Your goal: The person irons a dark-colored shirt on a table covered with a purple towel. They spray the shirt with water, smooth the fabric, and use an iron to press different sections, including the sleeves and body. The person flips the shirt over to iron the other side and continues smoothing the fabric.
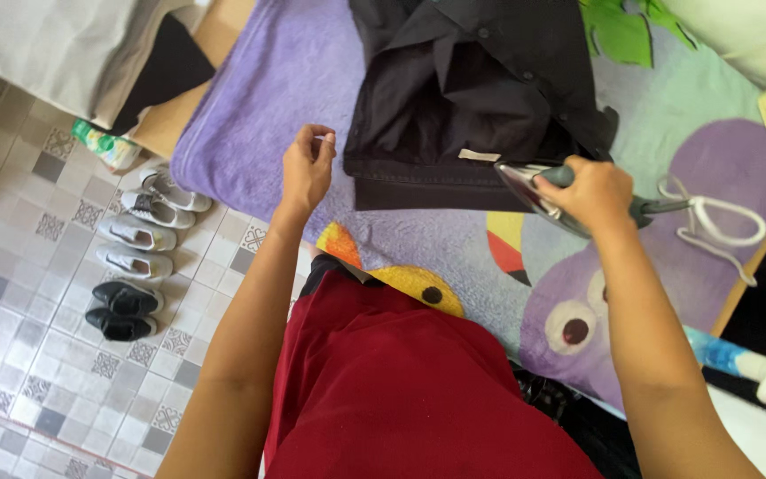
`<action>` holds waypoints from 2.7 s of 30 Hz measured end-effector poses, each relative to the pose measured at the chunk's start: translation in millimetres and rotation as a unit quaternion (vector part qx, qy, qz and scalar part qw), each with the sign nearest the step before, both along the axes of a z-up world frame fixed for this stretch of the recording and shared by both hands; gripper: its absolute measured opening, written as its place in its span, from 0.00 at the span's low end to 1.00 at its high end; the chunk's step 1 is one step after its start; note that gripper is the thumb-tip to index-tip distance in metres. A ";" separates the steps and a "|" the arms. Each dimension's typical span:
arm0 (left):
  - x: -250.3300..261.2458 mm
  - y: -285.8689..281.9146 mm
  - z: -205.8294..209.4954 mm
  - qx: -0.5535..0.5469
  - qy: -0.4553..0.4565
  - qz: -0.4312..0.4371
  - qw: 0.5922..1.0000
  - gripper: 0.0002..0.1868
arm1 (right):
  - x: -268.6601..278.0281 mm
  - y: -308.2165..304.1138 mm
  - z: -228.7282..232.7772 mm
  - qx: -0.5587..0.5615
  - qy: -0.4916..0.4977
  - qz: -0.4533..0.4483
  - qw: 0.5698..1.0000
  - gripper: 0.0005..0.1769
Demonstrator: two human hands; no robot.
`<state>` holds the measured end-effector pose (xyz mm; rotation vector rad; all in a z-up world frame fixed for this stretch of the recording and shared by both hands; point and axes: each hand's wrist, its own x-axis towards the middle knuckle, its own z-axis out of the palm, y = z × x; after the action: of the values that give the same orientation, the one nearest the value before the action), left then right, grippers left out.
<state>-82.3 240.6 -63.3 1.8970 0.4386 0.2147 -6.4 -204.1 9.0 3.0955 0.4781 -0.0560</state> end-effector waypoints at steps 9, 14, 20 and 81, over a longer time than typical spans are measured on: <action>15.8 -0.2 -3.6 0.005 -0.036 -0.015 0.999 0.10 | -20.8 59.2 2.8 0.020 0.025 0.071 0.997 0.32; 16.2 9.1 -12.0 -0.006 -0.047 -0.015 0.999 0.09 | -40.3 170.7 8.2 0.014 0.124 0.108 0.986 0.35; 15.1 27.3 -6.0 -0.012 -0.038 -0.010 0.999 0.09 | -29.5 260.7 -2.9 0.105 0.067 0.109 0.986 0.27; 39.4 -22.9 51.2 -0.210 -0.028 -0.218 0.953 0.03 | 52.7 -5.2 -21.8 0.832 0.252 -0.102 0.484 0.21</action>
<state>-42.9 217.7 -12.1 1.5146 0.0120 -0.1131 46.4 -209.3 -12.8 5.0356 -0.1116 -1.3432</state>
